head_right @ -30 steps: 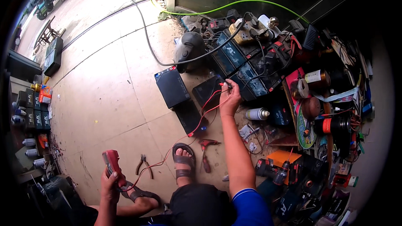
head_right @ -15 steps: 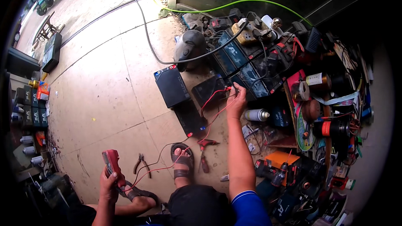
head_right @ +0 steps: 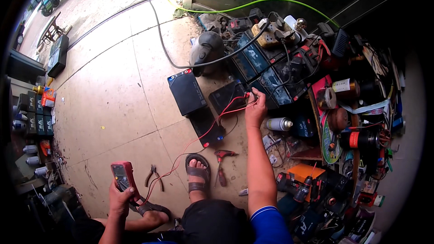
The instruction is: The person tests batteries using a multimeter, tightens a screw with an electric screwdriver, and then cleans the battery terminals with a spray and a cloth.
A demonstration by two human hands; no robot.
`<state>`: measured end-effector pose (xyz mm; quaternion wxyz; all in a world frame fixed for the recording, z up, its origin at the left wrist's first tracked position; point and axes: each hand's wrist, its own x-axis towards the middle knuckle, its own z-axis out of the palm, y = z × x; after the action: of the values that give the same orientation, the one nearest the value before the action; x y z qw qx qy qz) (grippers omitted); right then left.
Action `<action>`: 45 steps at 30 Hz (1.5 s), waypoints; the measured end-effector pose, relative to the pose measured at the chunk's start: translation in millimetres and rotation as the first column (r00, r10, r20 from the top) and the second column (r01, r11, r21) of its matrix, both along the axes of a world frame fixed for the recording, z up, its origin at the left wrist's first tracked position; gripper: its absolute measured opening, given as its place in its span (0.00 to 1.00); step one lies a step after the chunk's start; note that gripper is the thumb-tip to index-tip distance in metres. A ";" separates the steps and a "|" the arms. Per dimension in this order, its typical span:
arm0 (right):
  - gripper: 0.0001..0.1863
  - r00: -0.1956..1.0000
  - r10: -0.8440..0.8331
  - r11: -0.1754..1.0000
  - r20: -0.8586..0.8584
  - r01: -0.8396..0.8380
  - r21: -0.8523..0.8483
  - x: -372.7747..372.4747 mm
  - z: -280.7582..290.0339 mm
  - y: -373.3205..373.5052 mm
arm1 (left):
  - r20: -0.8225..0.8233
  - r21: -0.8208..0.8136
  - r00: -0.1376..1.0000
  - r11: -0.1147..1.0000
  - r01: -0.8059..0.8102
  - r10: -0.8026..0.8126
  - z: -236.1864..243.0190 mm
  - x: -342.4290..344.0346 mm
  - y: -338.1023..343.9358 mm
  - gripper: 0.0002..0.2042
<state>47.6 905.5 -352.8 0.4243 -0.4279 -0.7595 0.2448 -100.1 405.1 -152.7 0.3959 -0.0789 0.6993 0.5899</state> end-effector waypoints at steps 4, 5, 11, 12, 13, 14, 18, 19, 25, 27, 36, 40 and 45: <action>0.09 1.000 0.004 1.000 0.013 -0.004 -0.020 0.7 -2.0 0.4 | -0.024 -0.002 1.000 1.000 -0.017 0.017 1.2 0.7 4.2 0.24; 0.09 1.000 0.003 1.000 0.013 -0.003 -0.020 1.3 -2.9 1.5 | -0.023 -0.001 1.000 1.000 -0.016 0.016 0.6 0.5 3.6 0.24; 0.11 0.999 0.016 0.999 0.039 -0.017 0.039 -0.8 1.3 0.7 | 0.020 0.031 1.000 0.999 -0.014 0.013 -4.8 1.5 -2.1 0.23; 0.11 0.997 0.023 0.999 0.071 -0.025 0.035 -0.8 2.8 0.9 | 0.032 0.035 0.999 0.999 -0.004 0.003 -5.2 1.0 -2.6 0.23; 0.11 0.994 0.030 0.999 0.103 -0.033 0.031 -1.0 4.2 1.1 | 0.043 0.039 0.999 0.999 0.005 -0.007 -5.5 0.7 -3.0 0.23; 0.11 0.994 0.031 0.999 0.104 -0.035 0.031 -1.8 6.2 0.9 | 0.044 0.039 0.999 0.999 0.004 -0.006 -4.5 0.8 -1.6 0.23; 0.10 0.994 0.053 0.999 0.095 -0.054 0.010 -6.0 11.1 1.9 | 0.010 0.022 1.000 1.000 -0.002 0.002 -6.7 3.1 -0.6 0.24; 0.10 0.993 0.054 0.999 0.107 -0.054 0.000 -6.8 11.7 2.4 | -0.005 0.019 1.000 1.000 0.004 -0.004 -8.5 3.9 -1.5 0.24; 0.10 0.992 -0.001 1.000 0.125 -0.003 0.024 -13.6 12.6 2.8 | -0.004 0.032 1.000 0.999 0.000 0.001 0.3 5.4 11.4 0.24; 0.10 0.992 -0.005 1.000 0.125 0.001 0.029 -16.9 12.5 2.6 | 0.015 0.033 1.000 0.999 0.006 -0.006 -0.6 4.0 5.4 0.25; 0.10 0.977 -0.002 0.998 0.213 0.015 -0.062 -6.1 6.8 8.5 | 0.055 -0.007 0.998 1.000 0.006 -0.006 -9.1 -0.8 1.9 0.27; 0.10 0.969 -0.003 0.998 0.245 0.019 -0.062 -16.4 11.0 -0.3 | 0.074 -0.014 0.997 0.999 -0.031 0.032 -10.4 0.7 -8.2 0.28; 0.10 0.974 -0.032 0.998 0.224 0.044 -0.048 -13.0 2.4 4.7 | 0.087 0.009 0.996 0.999 -0.032 0.032 -12.5 0.7 -9.6 0.26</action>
<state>34.6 910.2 -350.4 0.3296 -0.4781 -0.7873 0.2073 -99.4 395.5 -165.3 0.4169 -0.1136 0.6770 0.5958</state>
